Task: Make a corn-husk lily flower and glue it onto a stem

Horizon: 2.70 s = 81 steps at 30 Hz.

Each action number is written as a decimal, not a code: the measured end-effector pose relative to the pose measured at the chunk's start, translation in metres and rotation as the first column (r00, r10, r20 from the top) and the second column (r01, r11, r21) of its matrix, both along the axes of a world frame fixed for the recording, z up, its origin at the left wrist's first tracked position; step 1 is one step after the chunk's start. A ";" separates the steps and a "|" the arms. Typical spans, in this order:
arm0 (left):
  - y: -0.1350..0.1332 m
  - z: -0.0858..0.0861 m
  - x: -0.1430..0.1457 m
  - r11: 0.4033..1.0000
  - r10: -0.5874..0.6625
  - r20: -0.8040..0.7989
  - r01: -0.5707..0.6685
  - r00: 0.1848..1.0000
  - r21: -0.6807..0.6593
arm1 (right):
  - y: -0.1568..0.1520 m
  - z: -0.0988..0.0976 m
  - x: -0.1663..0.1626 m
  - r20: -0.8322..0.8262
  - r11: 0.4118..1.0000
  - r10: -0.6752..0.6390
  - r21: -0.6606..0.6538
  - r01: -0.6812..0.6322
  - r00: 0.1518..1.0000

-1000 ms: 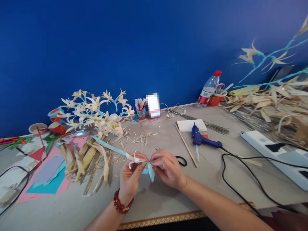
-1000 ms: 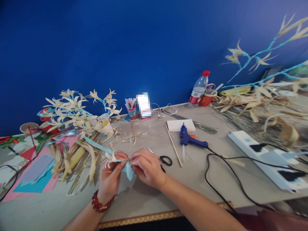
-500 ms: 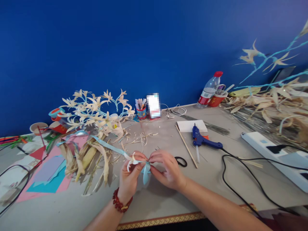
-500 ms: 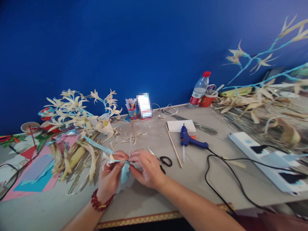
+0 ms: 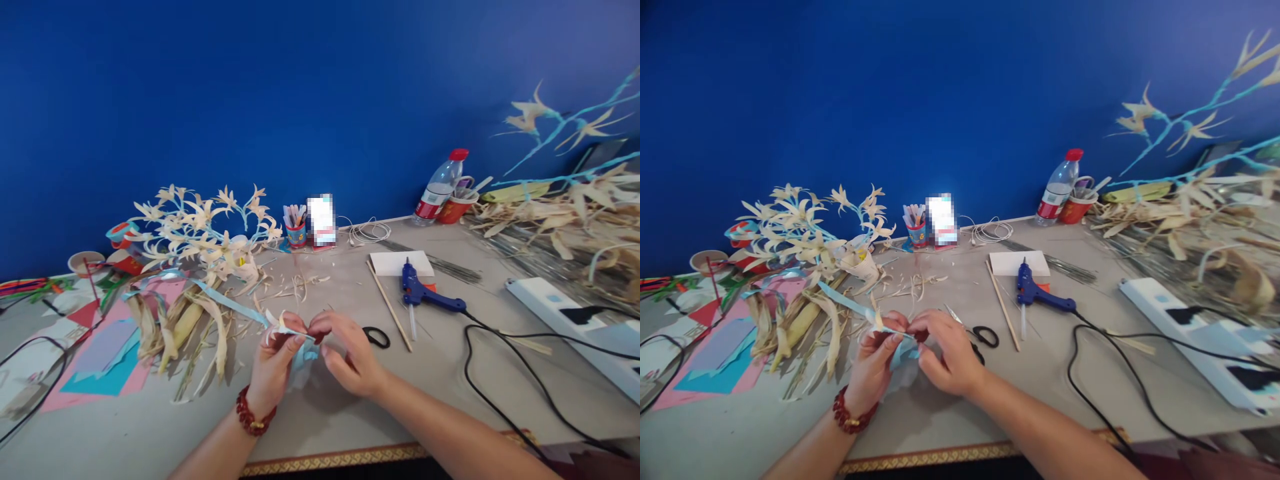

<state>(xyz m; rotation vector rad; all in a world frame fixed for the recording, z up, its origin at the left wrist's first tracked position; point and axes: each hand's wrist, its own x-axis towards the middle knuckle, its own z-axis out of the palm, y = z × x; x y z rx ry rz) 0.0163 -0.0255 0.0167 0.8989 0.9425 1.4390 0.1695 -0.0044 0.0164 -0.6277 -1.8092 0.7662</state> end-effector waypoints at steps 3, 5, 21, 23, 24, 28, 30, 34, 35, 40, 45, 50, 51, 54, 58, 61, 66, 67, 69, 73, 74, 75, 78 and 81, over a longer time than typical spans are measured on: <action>0.001 0.000 0.001 0.998 -0.039 0.054 0.041 0.998 -0.054 | 0.003 0.000 -0.001 -0.102 0.933 0.114 -0.332 -0.141 0.988; 0.002 0.000 0.001 0.992 -0.072 0.088 0.081 0.994 -0.097 | 0.006 -0.003 -0.002 -0.215 0.820 0.150 -0.518 -0.243 0.965; 0.011 -0.019 -0.005 0.998 0.041 -0.111 -0.047 0.993 -0.051 | 0.017 -0.014 -0.003 -0.320 0.730 0.047 -0.636 -0.251 0.946; 0.013 -0.021 -0.007 0.996 0.078 -0.175 -0.083 0.981 -0.023 | 0.017 -0.015 -0.002 -0.300 0.749 0.041 -0.622 -0.228 0.953; 0.014 -0.021 -0.007 0.996 0.086 -0.194 -0.092 0.977 -0.021 | 0.016 -0.015 -0.001 -0.286 0.762 0.039 -0.611 -0.213 0.958; 0.021 -0.021 -0.010 0.995 0.059 -0.194 -0.074 0.979 -0.068 | 0.015 -0.012 0.003 -0.174 0.893 0.041 -0.436 -0.114 0.984; 0.023 -0.021 -0.010 0.993 0.066 -0.173 -0.082 0.983 -0.089 | 0.014 -0.008 0.005 -0.106 0.969 0.027 -0.241 -0.052 0.994; 0.022 -0.020 -0.011 0.987 0.141 -0.149 -0.150 0.979 -0.053 | 0.010 0.001 0.009 -0.057 0.995 -0.009 0.101 0.015 0.998; 0.022 -0.019 -0.012 0.987 0.148 -0.150 -0.156 0.977 -0.038 | 0.008 0.002 0.009 -0.056 0.988 -0.018 0.155 0.027 0.998; 0.020 -0.009 -0.018 0.981 0.192 -0.185 -0.196 0.964 -0.001 | 0.005 0.001 0.011 -0.069 0.968 -0.051 0.243 0.066 0.996; 0.018 0.009 -0.031 0.989 0.147 -0.326 -0.127 0.934 0.081 | 0.012 -0.009 0.007 -0.253 0.938 -0.055 -0.344 -0.036 0.966; 0.009 0.012 -0.047 0.998 0.053 -0.617 -0.023 0.785 0.056 | 0.018 -0.008 0.003 -0.413 0.731 -0.078 -0.643 -0.230 0.907; 0.007 0.011 -0.050 0.998 0.056 -0.678 -0.013 0.733 0.068 | 0.017 -0.007 0.003 -0.420 0.713 -0.067 -0.654 -0.251 0.905; 0.000 0.015 -0.052 0.980 0.123 -0.798 0.052 0.590 0.190 | 0.014 -0.004 0.002 -0.421 0.692 -0.014 -0.659 -0.295 0.907; -0.008 0.023 -0.035 0.947 0.143 -0.763 0.137 0.631 0.292 | 0.008 -0.004 -0.002 -0.375 0.697 0.069 -0.645 -0.313 0.925; -0.012 0.022 -0.021 0.973 -0.008 -0.715 0.171 0.699 0.157 | 0.007 -0.004 -0.005 -0.341 0.702 0.124 -0.633 -0.325 0.932; -0.020 0.020 -0.011 0.987 -0.102 -0.560 0.155 0.822 0.049 | 0.003 0.002 -0.005 -0.306 0.675 0.160 -0.660 -0.330 0.939; -0.022 0.019 -0.011 0.987 -0.115 -0.536 0.159 0.836 0.036 | 0.001 0.003 -0.005 -0.304 0.664 0.156 -0.672 -0.328 0.940; -0.026 0.018 -0.009 0.987 -0.135 -0.483 0.158 0.865 0.008 | -0.006 0.005 -0.005 -0.304 0.642 0.134 -0.699 -0.317 0.943; -0.037 0.005 -0.002 0.976 -0.208 -0.326 0.173 0.922 -0.132 | -0.025 0.001 -0.004 -0.250 0.629 0.068 -0.741 -0.236 0.966; -0.039 0.001 -0.001 0.966 -0.235 -0.290 0.189 0.928 -0.179 | -0.029 -0.001 -0.002 -0.225 0.626 0.059 -0.751 -0.211 0.973; -0.042 -0.003 0.000 0.952 -0.263 -0.258 0.207 0.930 -0.223 | -0.033 -0.003 0.000 -0.189 0.619 0.061 -0.763 -0.186 0.980; -0.047 -0.013 0.000 0.907 -0.324 -0.172 0.253 0.930 -0.336 | -0.038 -0.006 0.017 0.060 0.677 0.116 -0.735 -0.035 0.991; -0.050 -0.020 -0.003 0.871 -0.341 -0.129 0.262 0.931 -0.416 | -0.037 -0.006 0.046 0.523 0.894 -0.057 -0.353 0.277 0.850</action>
